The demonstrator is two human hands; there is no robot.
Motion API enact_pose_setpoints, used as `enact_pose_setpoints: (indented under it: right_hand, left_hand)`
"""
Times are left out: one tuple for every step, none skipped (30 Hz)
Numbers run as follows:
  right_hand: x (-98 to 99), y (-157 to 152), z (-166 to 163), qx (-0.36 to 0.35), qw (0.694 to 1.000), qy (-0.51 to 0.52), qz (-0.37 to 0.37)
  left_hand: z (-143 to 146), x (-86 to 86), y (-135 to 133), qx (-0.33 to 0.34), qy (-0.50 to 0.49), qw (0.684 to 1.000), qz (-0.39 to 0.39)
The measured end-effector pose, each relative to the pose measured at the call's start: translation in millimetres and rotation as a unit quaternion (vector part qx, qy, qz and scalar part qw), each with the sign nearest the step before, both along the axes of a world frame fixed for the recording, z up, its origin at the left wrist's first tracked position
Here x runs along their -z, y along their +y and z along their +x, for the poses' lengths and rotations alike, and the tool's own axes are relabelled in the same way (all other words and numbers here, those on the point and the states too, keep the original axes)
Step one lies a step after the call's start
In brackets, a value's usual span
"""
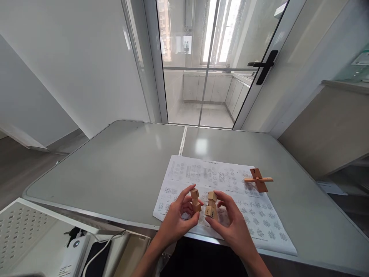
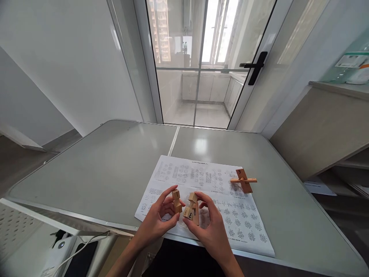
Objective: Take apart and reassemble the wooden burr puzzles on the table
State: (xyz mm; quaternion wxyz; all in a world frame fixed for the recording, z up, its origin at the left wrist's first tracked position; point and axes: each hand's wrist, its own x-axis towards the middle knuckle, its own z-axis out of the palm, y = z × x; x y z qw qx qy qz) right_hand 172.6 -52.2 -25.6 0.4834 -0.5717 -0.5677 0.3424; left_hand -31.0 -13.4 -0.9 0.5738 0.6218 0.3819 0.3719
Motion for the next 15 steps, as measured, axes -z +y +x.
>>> enact_pose_setpoints:
  right_hand:
    - [0.9,0.1,0.2,-0.001,1.0,-0.004,0.0]
    - [1.6,0.1,0.2,-0.002,1.0,-0.008,-0.001]
    - [2.2,0.0,0.1,0.0,1.0,-0.012,-0.002]
    - [2.5,-0.2,-0.2,0.004,1.0,-0.016,-0.003]
    - [2.5,-0.4,-0.6,0.011,1.0,-0.019,-0.005]
    - [2.2,-0.7,-1.1,0.016,1.0,-0.022,-0.006]
    - [1.6,-0.9,-1.6,0.019,0.999,-0.025,-0.007]
    - [1.0,-1.0,-2.1,0.019,0.999,-0.027,-0.008]
    - [0.3,-1.0,-2.5,0.016,0.999,-0.028,-0.008]
    - [-0.2,-0.8,-2.9,0.01,1.0,-0.029,-0.007]
    - [-0.6,-0.5,-3.2,0.004,1.0,-0.027,-0.005]
    - [-0.7,-0.1,-3.4,0.002,1.0,-0.024,-0.001]
    - [-0.6,0.3,-3.6,0.001,1.0,-0.02,0.003]
    - [-0.1,0.6,-3.7,0.002,1.0,-0.016,0.006]
    - [0.6,0.9,-3.7,0.005,1.0,-0.012,0.008]
  left_hand:
    - [0.1,0.8,0.6,-0.001,0.003,1.0,0.001]
    - [0.2,1.6,1.3,-0.004,0.007,1.0,0.0]
    - [0.2,2.2,1.9,-0.01,0.013,1.0,-0.002]
    - [0.2,2.5,2.5,-0.018,0.018,1.0,-0.005]
    - [0.2,2.5,3.1,-0.026,0.023,0.999,-0.007]
    - [0.1,2.2,3.5,-0.034,0.026,0.999,-0.007]
    - [0.1,1.6,3.9,-0.039,0.028,0.999,-0.005]
    - [0.1,0.7,4.1,-0.041,0.029,0.999,-0.001]
    - [0.2,-0.3,4.1,-0.04,0.031,0.999,0.003]
    - [0.4,-1.2,4.0,-0.039,0.035,0.999,0.008]
    - [0.6,-2.0,3.7,-0.037,0.04,0.998,0.013]
    - [0.9,-2.3,3.3,-0.033,0.045,0.998,0.016]
    - [1.2,-2.3,2.8,-0.028,0.047,0.998,0.017]
    - [1.4,-1.8,2.3,-0.024,0.044,0.999,0.014]
    - [1.5,-1.1,1.8,-0.021,0.038,0.999,0.007]
